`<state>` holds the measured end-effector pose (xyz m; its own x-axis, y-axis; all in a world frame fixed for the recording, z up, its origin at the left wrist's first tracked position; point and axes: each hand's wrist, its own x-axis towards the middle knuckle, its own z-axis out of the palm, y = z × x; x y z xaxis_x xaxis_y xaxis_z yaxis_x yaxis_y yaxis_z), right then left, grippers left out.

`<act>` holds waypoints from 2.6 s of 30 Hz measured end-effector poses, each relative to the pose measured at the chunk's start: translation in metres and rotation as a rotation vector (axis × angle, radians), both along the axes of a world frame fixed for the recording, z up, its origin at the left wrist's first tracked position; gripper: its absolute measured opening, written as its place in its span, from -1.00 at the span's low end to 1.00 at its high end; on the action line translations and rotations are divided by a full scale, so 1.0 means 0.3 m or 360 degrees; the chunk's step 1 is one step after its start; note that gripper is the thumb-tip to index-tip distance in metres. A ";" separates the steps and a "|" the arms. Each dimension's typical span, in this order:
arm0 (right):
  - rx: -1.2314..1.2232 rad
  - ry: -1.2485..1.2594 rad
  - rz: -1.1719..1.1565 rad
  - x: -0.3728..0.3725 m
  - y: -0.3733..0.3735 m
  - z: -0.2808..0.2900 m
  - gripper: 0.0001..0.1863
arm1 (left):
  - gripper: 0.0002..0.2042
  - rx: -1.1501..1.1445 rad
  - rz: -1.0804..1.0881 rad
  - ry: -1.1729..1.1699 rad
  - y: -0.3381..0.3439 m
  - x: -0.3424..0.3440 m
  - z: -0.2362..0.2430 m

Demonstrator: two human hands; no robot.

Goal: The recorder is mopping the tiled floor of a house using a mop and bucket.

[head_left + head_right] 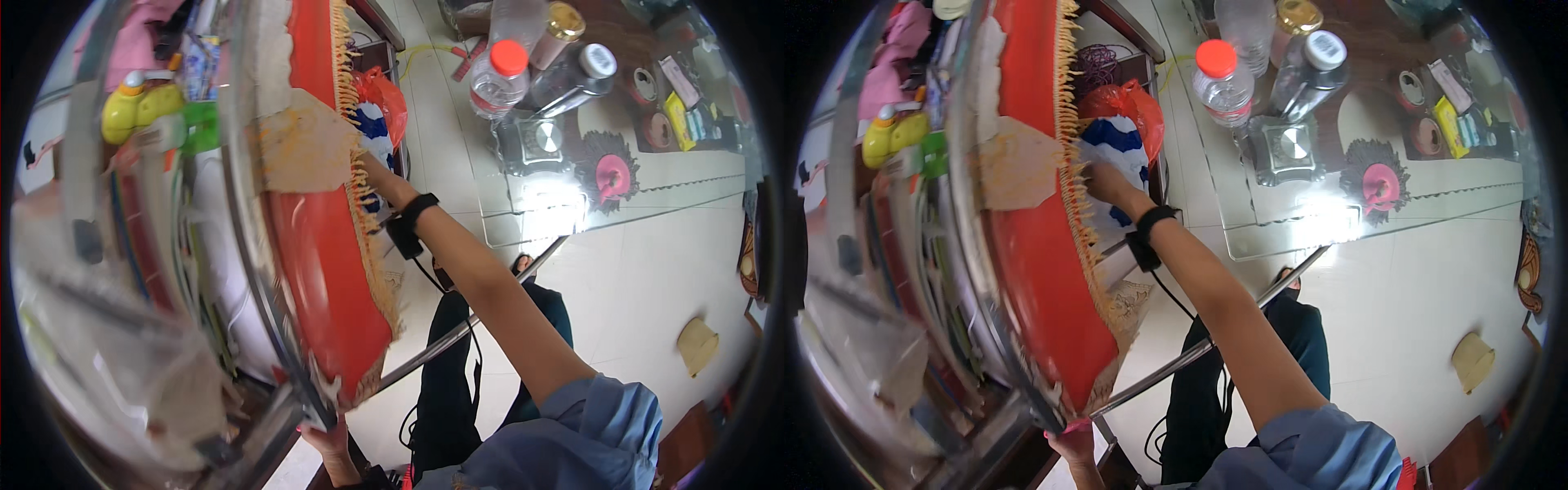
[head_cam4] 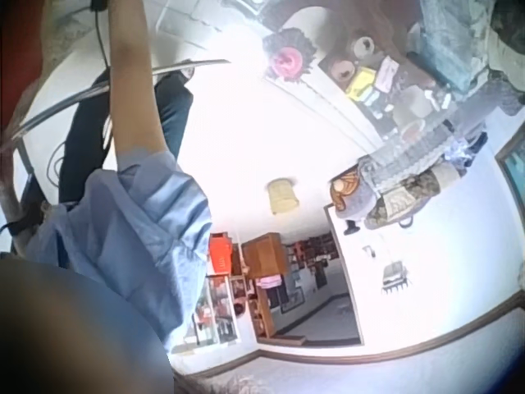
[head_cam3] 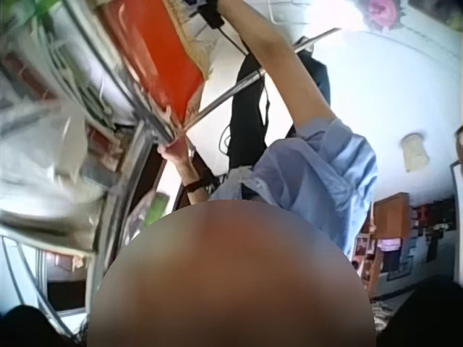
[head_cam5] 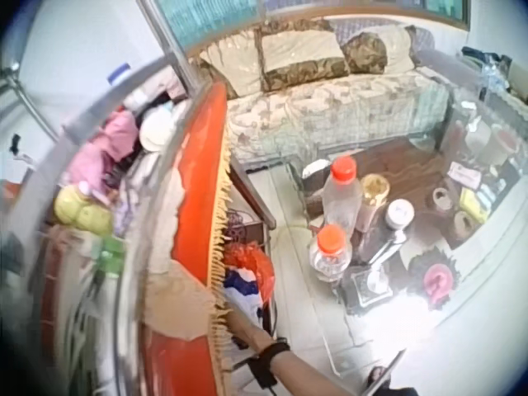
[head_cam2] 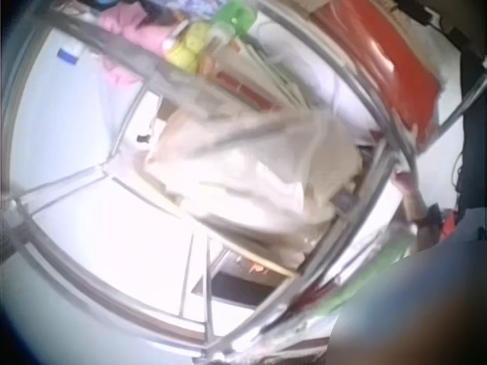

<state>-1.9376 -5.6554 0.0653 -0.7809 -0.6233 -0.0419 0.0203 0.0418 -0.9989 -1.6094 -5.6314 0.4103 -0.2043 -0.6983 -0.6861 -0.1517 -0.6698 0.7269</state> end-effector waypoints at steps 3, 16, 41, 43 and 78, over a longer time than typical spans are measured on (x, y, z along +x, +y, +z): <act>0.0132 -0.0260 -0.0050 0.033 0.147 -0.022 -0.80 | -0.81 0.0102 0.0020 0.0028 0.017 0.033 -0.013; 0.0910 -0.2069 -0.1330 0.559 1.251 0.409 -0.46 | -0.67 -0.0026 -0.0727 0.0255 0.213 0.018 0.210; -0.0640 -0.3016 -0.0890 1.025 0.588 0.881 -0.80 | -0.64 -0.1069 -0.0490 0.0709 0.241 0.641 0.925; -0.0637 -0.3052 -0.0686 0.970 0.546 0.821 -0.82 | -0.64 -0.1066 -0.0506 0.0577 0.262 0.604 0.911; 0.0047 -0.2130 -0.0521 0.599 0.429 0.597 -0.85 | -0.77 -0.1204 -0.1207 -0.0070 0.326 0.060 0.452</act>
<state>-1.7578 -5.5266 0.2444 -0.2446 -0.4066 -0.8802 0.9692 -0.1304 -0.2090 -1.5913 -5.5335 0.5459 -0.7492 -0.6461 -0.1458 -0.3749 0.2323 0.8975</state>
